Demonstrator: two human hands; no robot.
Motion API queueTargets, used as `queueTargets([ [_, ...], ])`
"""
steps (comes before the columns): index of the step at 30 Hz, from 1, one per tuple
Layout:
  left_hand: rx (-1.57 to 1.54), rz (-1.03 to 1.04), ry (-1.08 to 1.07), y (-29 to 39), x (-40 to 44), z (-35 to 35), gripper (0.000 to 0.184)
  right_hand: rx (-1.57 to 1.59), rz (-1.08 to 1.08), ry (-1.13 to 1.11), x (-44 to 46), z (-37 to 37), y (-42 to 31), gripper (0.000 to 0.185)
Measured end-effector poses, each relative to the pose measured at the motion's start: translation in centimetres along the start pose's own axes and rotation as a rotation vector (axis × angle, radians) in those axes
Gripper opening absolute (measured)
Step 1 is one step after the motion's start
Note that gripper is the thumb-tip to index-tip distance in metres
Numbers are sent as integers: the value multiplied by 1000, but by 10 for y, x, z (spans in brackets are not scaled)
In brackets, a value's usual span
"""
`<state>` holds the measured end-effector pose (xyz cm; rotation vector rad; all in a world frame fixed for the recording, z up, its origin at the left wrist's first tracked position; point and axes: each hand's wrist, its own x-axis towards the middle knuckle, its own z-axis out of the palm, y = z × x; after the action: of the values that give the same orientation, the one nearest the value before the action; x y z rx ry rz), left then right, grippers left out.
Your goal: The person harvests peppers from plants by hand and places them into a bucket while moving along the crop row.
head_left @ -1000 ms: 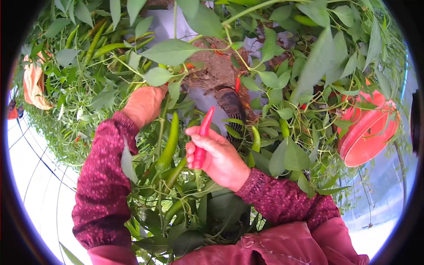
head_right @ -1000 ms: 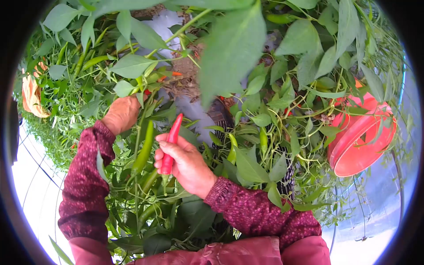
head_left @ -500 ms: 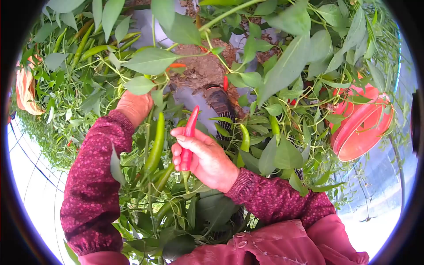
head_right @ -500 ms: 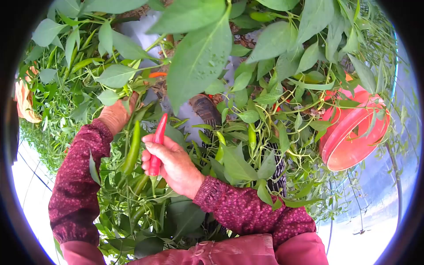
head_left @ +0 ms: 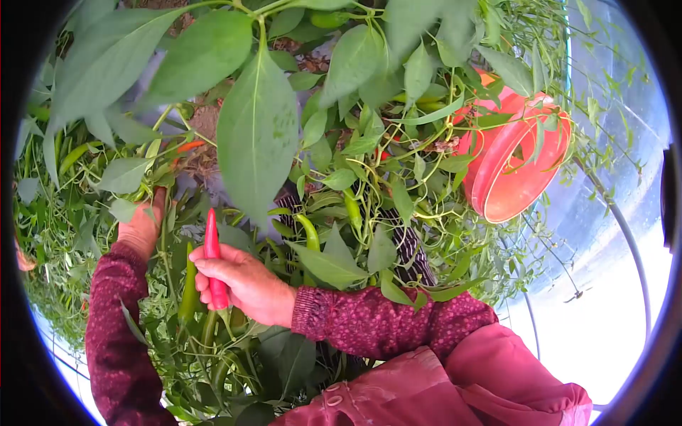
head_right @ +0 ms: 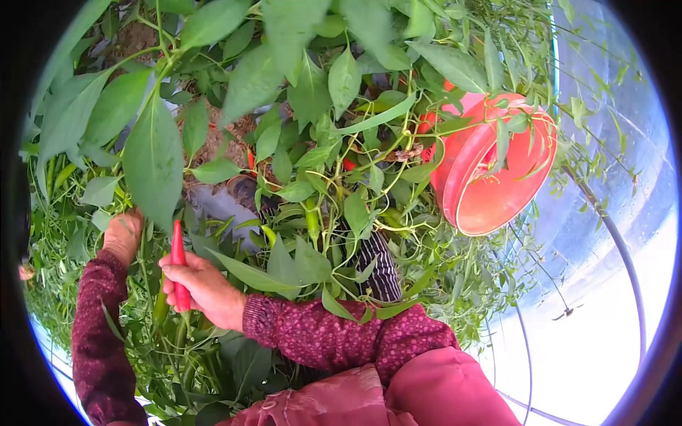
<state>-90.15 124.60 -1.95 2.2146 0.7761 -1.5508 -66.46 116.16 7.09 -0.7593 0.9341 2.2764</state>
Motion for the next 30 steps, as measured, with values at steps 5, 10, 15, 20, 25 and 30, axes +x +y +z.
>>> queueTargets([
  [5,-787,-193,-268,3,-29,-89,43,-47,5,63,-5,3,-7,23],
  [10,-206,-3,732,8,18,71,39,-45,20,25,-3,3,-8,23],
  [15,-128,-23,321,6,4,46,38,-24,16,2,-4,2,-9,23],
  [20,-62,-17,174,9,-2,33,38,-33,23,-3,-6,0,-6,23],
  [25,-226,-108,123,19,1,19,35,-57,41,18,-10,6,-8,22],
  [30,-316,-44,47,16,-5,9,26,-80,61,47,-9,5,-7,23],
])
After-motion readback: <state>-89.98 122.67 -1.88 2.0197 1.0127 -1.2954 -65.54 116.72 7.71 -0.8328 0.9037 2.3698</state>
